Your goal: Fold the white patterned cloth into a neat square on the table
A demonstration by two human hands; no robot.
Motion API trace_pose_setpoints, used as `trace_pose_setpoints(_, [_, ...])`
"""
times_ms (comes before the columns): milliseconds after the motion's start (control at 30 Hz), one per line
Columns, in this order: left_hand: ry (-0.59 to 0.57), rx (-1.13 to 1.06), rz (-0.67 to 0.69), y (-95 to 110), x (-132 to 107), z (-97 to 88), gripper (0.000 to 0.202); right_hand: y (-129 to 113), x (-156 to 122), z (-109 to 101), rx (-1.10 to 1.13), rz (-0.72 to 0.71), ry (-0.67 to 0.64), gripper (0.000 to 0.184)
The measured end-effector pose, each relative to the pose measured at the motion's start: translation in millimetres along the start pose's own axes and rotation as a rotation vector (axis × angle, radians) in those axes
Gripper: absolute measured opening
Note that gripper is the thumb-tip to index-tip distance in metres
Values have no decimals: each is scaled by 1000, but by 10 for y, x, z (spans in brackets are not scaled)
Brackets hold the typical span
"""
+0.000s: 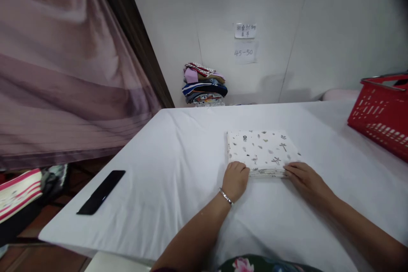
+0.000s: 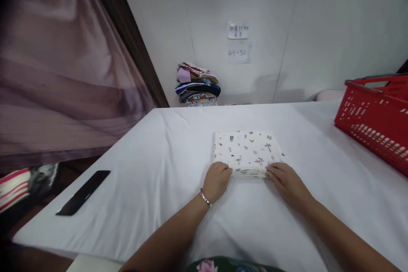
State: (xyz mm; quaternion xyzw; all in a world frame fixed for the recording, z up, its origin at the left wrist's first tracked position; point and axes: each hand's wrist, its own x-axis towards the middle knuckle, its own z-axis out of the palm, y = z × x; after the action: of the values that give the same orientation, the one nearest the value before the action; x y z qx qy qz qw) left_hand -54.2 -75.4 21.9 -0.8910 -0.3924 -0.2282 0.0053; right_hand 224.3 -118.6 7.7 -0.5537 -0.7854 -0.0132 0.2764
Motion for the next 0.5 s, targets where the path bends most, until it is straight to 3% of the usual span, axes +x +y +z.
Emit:
trace_pose_setpoints(167, [66,-107,12,-58,-12,60,16,-242,219,92,33,-79,32,29])
trace_pose_setpoints(333, [136,-253,-12,-131,-56,43,19,-408,193,274,70,-82,17,29])
trace_pose_setpoints(433, [193,-343,-174,-212,-15,-22,19,-214,206,199,112,8,-48,30])
trace_pose_setpoints(500, [214,-407,-399,-304,72,-73,21,44,280,93,82,130,-26,33])
